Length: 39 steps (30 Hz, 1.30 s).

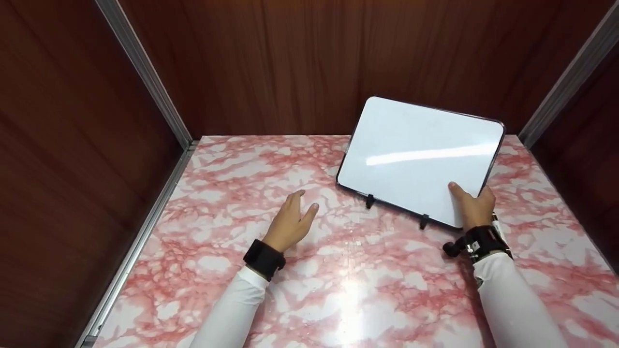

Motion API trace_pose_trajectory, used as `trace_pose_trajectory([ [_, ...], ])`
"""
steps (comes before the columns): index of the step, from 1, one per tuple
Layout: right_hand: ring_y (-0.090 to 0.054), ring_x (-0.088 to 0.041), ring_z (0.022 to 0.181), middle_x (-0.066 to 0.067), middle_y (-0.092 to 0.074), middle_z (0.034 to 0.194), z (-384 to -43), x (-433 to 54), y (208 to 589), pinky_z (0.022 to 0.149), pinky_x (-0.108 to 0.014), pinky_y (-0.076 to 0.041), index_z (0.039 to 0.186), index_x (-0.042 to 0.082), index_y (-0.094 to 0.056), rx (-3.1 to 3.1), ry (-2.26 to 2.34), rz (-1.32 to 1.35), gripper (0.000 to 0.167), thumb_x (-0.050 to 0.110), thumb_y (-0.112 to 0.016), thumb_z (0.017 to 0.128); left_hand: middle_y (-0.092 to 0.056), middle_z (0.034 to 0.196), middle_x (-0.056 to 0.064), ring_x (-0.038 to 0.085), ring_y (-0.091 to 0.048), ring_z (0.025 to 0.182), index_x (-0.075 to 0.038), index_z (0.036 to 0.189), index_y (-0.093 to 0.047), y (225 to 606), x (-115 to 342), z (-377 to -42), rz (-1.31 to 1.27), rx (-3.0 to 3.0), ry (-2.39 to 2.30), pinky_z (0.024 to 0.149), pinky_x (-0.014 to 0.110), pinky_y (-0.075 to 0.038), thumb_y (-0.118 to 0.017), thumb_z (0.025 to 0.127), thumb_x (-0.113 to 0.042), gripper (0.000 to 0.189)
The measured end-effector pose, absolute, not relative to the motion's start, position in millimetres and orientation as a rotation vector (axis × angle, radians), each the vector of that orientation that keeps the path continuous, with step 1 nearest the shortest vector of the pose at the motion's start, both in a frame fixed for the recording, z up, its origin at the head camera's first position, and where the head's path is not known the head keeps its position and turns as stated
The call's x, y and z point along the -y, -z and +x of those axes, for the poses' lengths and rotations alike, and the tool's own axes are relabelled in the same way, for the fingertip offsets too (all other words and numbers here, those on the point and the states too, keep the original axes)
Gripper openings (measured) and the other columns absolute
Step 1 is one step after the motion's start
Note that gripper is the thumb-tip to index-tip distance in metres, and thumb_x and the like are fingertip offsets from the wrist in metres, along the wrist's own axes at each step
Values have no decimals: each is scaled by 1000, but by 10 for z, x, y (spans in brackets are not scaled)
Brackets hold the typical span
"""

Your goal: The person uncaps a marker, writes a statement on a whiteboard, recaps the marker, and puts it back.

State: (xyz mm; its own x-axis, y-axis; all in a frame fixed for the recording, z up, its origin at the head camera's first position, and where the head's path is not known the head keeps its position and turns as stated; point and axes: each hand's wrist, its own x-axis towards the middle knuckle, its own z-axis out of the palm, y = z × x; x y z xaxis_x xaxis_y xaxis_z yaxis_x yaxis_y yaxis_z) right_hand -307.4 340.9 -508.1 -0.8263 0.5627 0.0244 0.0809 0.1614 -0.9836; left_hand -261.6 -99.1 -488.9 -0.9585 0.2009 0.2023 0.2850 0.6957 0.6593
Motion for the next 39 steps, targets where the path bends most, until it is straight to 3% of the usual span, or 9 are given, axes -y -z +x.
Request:
trace_pose_trajectory([
  [6,-55,-17,91,-5,-59,106,-3038,-3249,5137,81,-24,-44,114,11,-61,2085,-1614,-572,58,50,-79,77,-43,144,14,27,-42,131,-1,143,-38,4879,960,-2717,-299,2746,1319,107,41,-35,-36,102,-49,63],
  [11,-56,-19,88,-8,-61,102,-2990,-3150,5174,77,-24,-45,109,7,-62,2195,-1474,-526,66,62,-73,75,-42,143,18,28,-39,133,1,143,-37,4903,952,-2778,-282,2720,1441,109,41,-33,-36,102,-50,65],
  [23,-61,-22,75,-13,-64,94,-2747,-2902,5228,66,-25,-50,102,3,-62,2330,-1430,-372,67,63,-72,75,-46,140,19,30,-49,125,2,143,-36,5013,939,-2877,-251,2691,1701,103,41,-41,-47,100,-45,65],
  [30,-65,-21,71,-14,-67,92,-2629,-2855,5250,61,-26,-53,104,3,-64,2378,-1456,-285,62,59,-72,78,-53,131,19,27,-49,121,4,137,-41,5078,961,-2805,-300,2678,1690,102,39,-41,-54,99,-29,51],
  [39,-63,-18,69,-15,-67,89,-2488,-2914,5271,60,-24,-51,102,2,-64,2402,-1339,-180,51,51,-67,87,-66,100,15,25,-66,90,6,114,-54,5127,1058,-2708,-384,2702,1748,77,35,-56,-63,93,-13,30],
])
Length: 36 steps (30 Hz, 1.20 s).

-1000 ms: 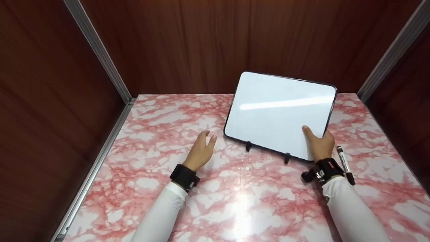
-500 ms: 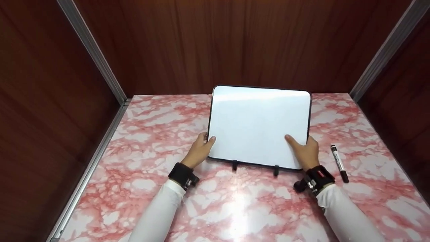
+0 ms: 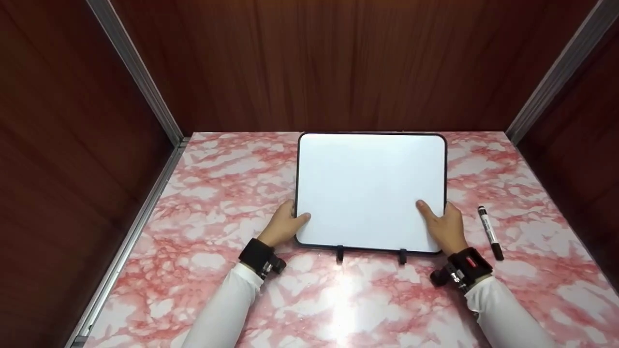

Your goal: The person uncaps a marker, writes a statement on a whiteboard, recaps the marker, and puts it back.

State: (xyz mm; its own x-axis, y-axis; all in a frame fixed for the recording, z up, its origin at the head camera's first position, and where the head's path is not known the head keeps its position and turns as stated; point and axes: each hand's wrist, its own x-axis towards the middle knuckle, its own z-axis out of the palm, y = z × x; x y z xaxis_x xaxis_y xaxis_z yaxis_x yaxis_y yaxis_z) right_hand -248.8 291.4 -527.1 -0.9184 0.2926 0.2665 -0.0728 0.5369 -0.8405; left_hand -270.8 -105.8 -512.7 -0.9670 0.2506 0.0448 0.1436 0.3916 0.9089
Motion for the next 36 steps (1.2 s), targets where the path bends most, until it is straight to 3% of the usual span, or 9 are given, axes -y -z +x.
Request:
trace_pose_trajectory([
  [6,-66,-18,63,-17,-67,86,-2339,-2987,5254,54,-29,-55,106,0,-63,2451,-1412,-112,50,47,-65,90,-70,93,16,24,-69,81,7,112,-56,5144,1091,-2618,394,-2442,-1710,69,34,-58,-65,91,-10,28],
  [19,-71,-27,72,-16,-72,89,-2027,-3261,5055,60,-38,-59,116,-5,-62,2654,-1688,122,48,37,-64,93,-67,107,14,22,-68,89,0,126,-54,5136,1102,-2299,502,-2365,-1701,74,34,-58,-62,92,-7,35],
  [25,-71,-29,75,-16,-72,89,-1955,-3366,5013,62,-38,-59,109,-9,-65,2735,-1771,240,42,30,-64,95,-60,123,16,24,-64,102,-2,139,-44,5127,1118,-2121,529,-2377,-1657,85,36,-54,-60,95,-6,47],
  [30,-66,-27,58,-17,-68,72,-1955,-3569,4940,51,-37,-55,97,-8,-67,2703,-1646,316,31,22,-59,99,-63,115,21,28,-65,97,6,127,-50,4969,1098,-2005,482,-2354,-1674,81,38,-56,-59,94,-3,35],
  [36,-62,-22,58,-14,-66,72,-2020,-3948,4753,49,-27,-51,93,0,-69,2654,-1233,78,35,35,-63,95,-64,111,23,29,-66,93,8,123,-52,4747,1076,-1905,475,-2362,-1670,78,37,-57,-59,93,-1,33],
])
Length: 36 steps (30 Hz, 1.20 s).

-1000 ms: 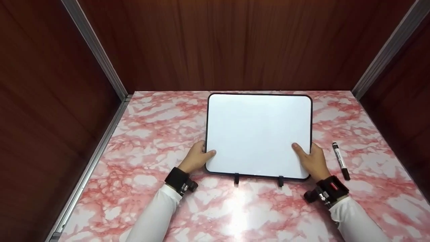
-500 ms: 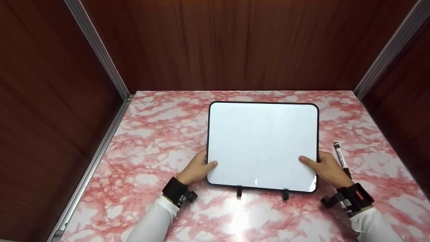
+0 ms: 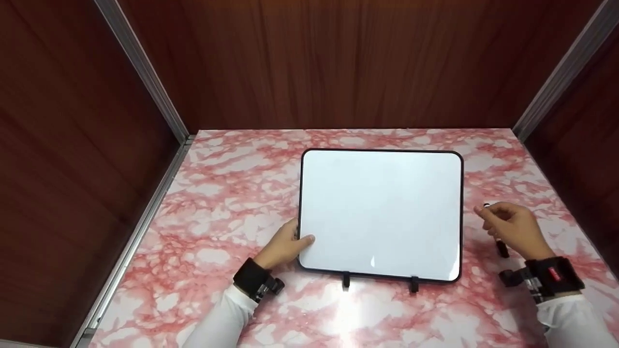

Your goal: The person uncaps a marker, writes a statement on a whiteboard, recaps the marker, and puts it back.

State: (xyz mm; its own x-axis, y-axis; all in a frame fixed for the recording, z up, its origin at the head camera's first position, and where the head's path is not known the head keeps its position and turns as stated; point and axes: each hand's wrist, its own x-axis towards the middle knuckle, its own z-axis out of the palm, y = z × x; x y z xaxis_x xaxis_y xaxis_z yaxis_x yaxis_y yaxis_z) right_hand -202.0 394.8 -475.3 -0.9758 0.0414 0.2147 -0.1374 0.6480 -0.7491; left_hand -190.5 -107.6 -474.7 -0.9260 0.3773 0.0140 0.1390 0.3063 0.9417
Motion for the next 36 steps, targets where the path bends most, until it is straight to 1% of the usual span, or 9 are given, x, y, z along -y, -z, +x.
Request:
trace_pose_trajectory([
  [2,-62,-19,58,-12,-66,72,-2049,-4080,4697,47,-26,-49,92,2,-69,2696,-1090,-23,40,42,-67,91,-64,111,23,29,-66,93,8,124,-52,4751,1075,-1911,482,-2362,-1676,77,37,-57,-59,93,-1,33],
  [4,-60,-19,57,-11,-66,72,-2093,-4194,4683,47,-28,-46,89,2,-69,2762,-964,-104,46,47,-68,88,-63,112,23,30,-67,94,7,125,-52,4875,1092,-1968,481,-2355,-1686,77,38,-57,-60,93,-2,34],
  [8,-57,-21,58,-7,-65,71,-2176,-4336,4745,48,-32,-44,86,-1,-68,2936,-820,-169,52,51,-70,84,-64,114,19,27,-66,94,3,127,-51,5115,1128,-2059,438,-2348,-1697,77,37,-57,-61,94,-7,36],
  [12,-58,-22,55,-5,-63,63,-2210,-4389,4835,47,-33,-45,81,-1,-69,3100,-852,-248,52,51,-73,82,-64,115,16,24,-66,95,0,127,-51,5178,1128,-2078,426,-2354,-1696,77,35,-57,-62,94,-10,37],
  [16,-59,-21,52,-4,-65,59,-2223,-4414,4914,46,-34,-45,74,2,-70,3166,-877,-281,47,48,-75,80,-64,114,14,22,-67,93,-2,126,-52,5171,1115,-2079,421,-2364,-1689,76,34,-57,-62,94,-12,35],
  [19,-60,-21,51,-4,-66,60,-2221,-4418,4957,45,-35,-47,74,2,-71,3161,-891,-265,44,45,-75,81,-65,112,14,22,-67,92,-2,124,-53,5159,1113,-2077,407,-2362,-1690,75,34,-58,-63,94,-12,34],
  [27,-59,-20,50,-2,-64,59,-2219,-4410,4975,45,-34,-44,73,1,-69,3088,-835,-204,37,36,-75,82,-64,114,15,25,-66,96,-1,126,-53,5147,1115,-2086,420,-2367,-1710,77,36,-57,-63,94,-13,35],
  [31,-58,-21,50,-2,-64,58,-2202,-4413,4978,45,-34,-44,72,1,-68,3083,-849,-229,36,34,-75,83,-64,116,17,27,-65,97,-1,129,-52,5153,1108,-2090,433,-2353,-1741,77,38,-57,-63,94,-11,39],
  [36,-55,-21,50,-3,-63,57,-2171,-4423,4971,44,-34,-43,69,1,-68,3044,-872,-257,37,34,-75,83,-63,116,19,27,-66,97,0,135,-46,5142,1111,-2091,389,-2347,-1733,75,36,-58,-63,94,-13,47],
])
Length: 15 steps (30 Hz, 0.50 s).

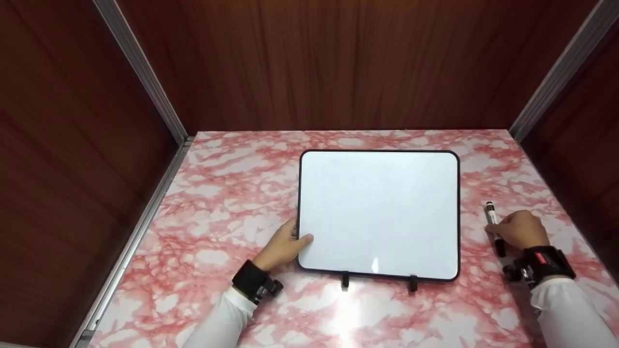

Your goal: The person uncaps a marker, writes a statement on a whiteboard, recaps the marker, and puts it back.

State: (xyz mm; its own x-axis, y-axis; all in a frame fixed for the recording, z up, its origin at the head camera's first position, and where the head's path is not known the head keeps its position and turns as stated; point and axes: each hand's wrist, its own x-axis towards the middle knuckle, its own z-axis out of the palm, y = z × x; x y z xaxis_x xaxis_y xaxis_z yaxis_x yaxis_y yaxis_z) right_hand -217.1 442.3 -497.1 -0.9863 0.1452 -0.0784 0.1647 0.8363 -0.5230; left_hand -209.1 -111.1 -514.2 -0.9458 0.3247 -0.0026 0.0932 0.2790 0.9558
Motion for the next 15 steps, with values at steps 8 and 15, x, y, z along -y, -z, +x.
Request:
trace_pose_trajectory([
  [8,-58,-23,51,-9,-63,60,-2130,-4370,4811,44,-32,-44,73,-2,-69,-3041,990,283,44,40,-71,87,-61,98,11,22,-62,82,-1,124,-45,5057,1204,-2118,360,-2532,-1649,71,34,-55,-64,93,-22,41],
  [15,-60,-18,49,-5,-65,62,-2089,-4214,4532,43,-30,-47,89,-5,-69,-3050,1217,329,47,41,-72,86,-59,101,9,25,-60,92,-1,122,-46,4883,1292,-2133,288,-2698,-1709,80,37,-52,-65,93,-23,42],
])
